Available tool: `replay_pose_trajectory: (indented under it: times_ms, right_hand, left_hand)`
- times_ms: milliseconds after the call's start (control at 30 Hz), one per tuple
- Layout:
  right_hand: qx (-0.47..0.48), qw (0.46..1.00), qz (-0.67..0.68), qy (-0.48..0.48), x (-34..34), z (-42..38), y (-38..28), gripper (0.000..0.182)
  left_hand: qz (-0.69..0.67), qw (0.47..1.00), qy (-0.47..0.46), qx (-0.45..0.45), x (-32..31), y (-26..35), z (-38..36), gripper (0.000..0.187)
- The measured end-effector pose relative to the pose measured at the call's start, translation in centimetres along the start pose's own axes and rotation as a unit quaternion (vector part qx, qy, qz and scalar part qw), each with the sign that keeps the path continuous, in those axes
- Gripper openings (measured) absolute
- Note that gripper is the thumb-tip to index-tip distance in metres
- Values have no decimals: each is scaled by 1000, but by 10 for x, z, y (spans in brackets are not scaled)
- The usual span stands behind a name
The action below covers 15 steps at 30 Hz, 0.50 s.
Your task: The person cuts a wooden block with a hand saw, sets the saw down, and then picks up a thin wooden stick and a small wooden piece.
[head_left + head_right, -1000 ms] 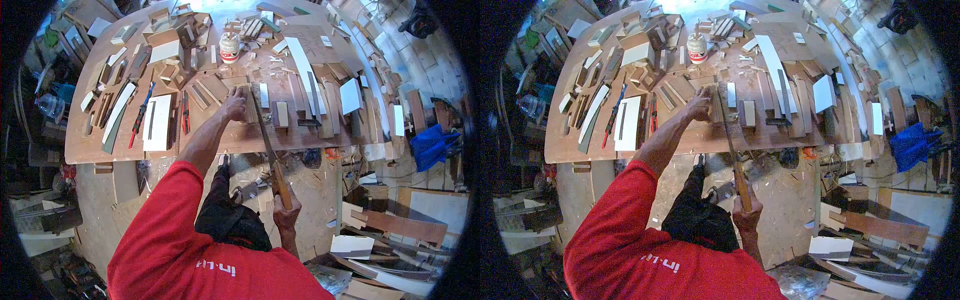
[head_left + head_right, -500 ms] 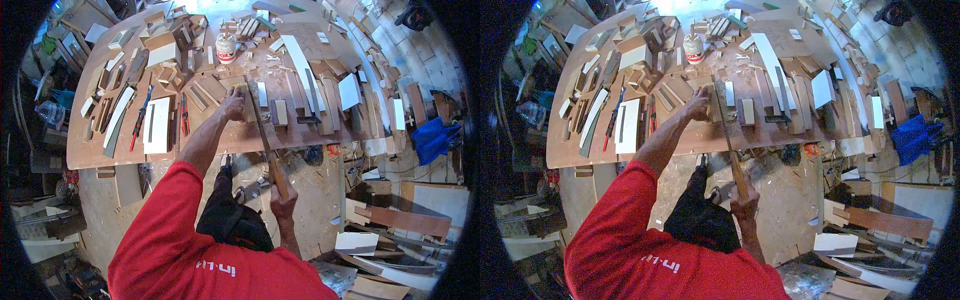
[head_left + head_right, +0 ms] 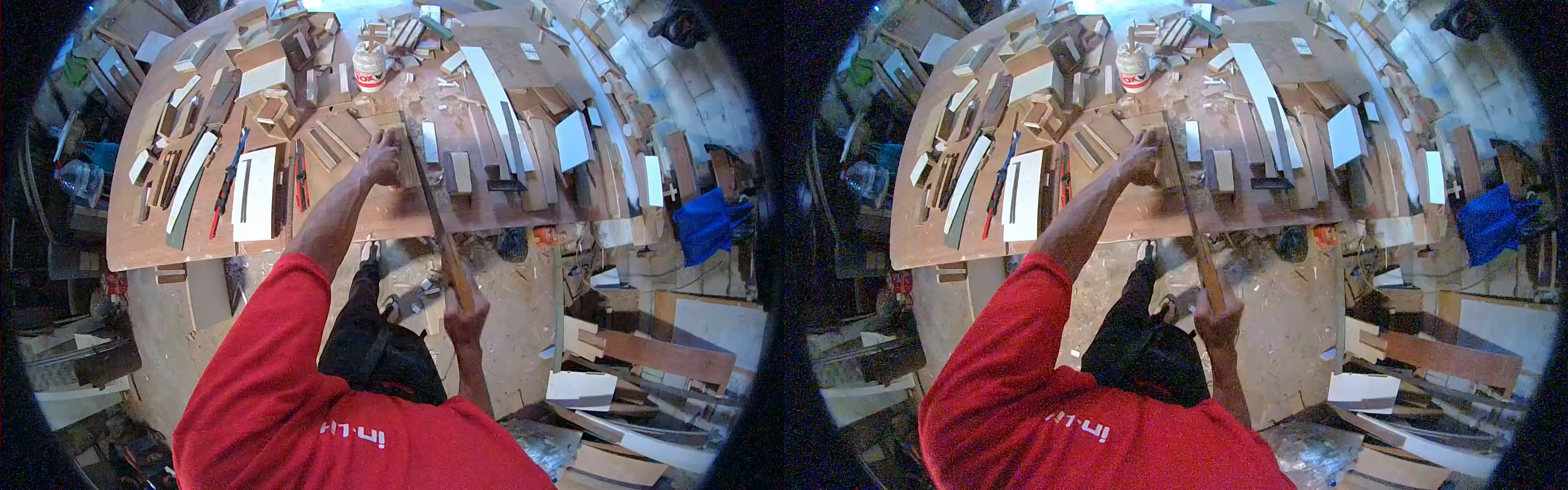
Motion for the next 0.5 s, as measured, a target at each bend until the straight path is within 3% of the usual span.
replay_pose_trajectory:
  times_ms: [33,100,167,233,333,367,433,500]
  right_hand:
    - [-26,999,-22,-33,-7,5,-1,43]
    - [-27,1000,3,-10,-2,0,-6,44]
    - [76,996,11,44,11,-29,1,42]
    - [84,995,5,59,10,-28,-4,39]
    - [-60,997,-4,-54,-9,-2,10,37]
    - [-57,997,0,-51,-8,-7,11,37]
    - [39,998,42,21,9,-26,-4,36]
    - [31,999,31,15,9,-23,-4,36]
  left_hand:
    - [23,999,-31,-10,-2,2,-2,75]
    - [16,1000,-4,-18,1,1,1,78]
    - [17,1000,-14,0,-1,2,-3,81]
    - [3,1000,3,11,3,4,-9,83]
    - [-7,999,39,1,-8,2,-6,85]
    - [-8,998,59,-16,-12,-3,1,86]
    - [11,998,63,1,-21,-6,6,84]
    - [26,997,65,21,-23,-8,6,82]
Point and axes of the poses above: each hand's wrist, its own z-axis towards the middle knuckle, its own x-axis out of the back of the hand, y = z × x, the point moved 5 cm from there along z, towards the middle knuckle, and after that the axes turned 2 degrees about z, right-handed, at the moved point
